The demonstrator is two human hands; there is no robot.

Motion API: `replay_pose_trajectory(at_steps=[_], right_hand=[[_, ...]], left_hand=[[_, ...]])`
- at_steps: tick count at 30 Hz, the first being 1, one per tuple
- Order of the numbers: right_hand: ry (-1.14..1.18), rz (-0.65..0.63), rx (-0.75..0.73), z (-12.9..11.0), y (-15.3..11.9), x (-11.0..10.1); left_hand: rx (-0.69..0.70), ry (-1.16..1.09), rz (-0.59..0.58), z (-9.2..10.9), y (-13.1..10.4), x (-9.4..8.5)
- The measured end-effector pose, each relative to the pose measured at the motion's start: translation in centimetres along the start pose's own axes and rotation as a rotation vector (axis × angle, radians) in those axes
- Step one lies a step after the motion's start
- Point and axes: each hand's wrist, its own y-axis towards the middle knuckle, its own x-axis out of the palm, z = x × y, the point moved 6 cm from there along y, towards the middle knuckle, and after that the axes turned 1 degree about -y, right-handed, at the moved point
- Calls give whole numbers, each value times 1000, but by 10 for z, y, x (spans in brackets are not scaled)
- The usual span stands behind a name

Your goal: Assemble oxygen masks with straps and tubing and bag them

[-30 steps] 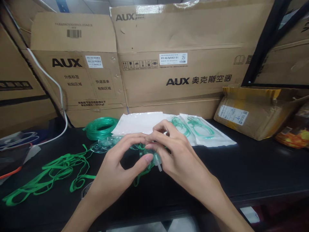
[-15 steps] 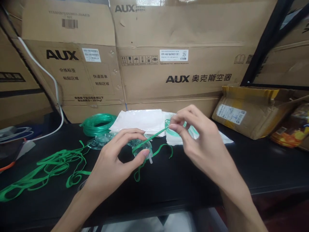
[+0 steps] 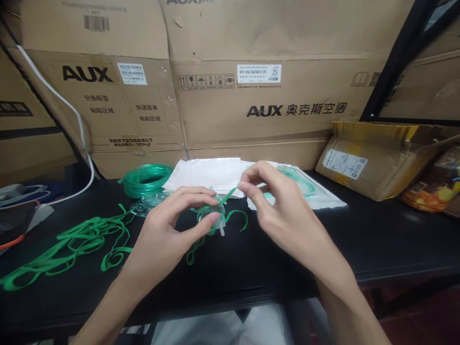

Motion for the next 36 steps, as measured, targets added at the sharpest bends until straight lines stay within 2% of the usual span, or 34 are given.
replay_pose_trajectory(at_steps=[6, 8, 12, 15, 19, 21, 25, 29, 33, 36], right_hand=[[130, -408, 210, 16, -11, 39], [198, -507, 248, 16, -15, 47], [357, -516, 264, 12, -14, 53], [363, -498, 251, 14, -12, 51], [343, -450, 248, 23, -11, 36], [363, -424, 246, 24, -11, 25], [497, -429, 196, 15, -14, 10], [638, -531, 167, 4, -19, 9], [572, -550, 147, 3, -22, 7], [541, -538, 108, 3, -23, 5]], left_hand=[[-104, -186, 12, -11, -1, 4], [-150, -273, 12, -13, -1, 6], [-201, -350, 15, -13, -2, 5], [-230, -352, 39, -11, -2, 2], [-261, -265, 173, -13, -1, -12], [-284, -198, 195, -18, -1, -15], [-237, -13, 63, -23, -1, -7], [-163, 122, -100, -20, -4, 13], [-77, 104, -289, -16, -11, 35], [-27, 17, -332, -16, -17, 40]])
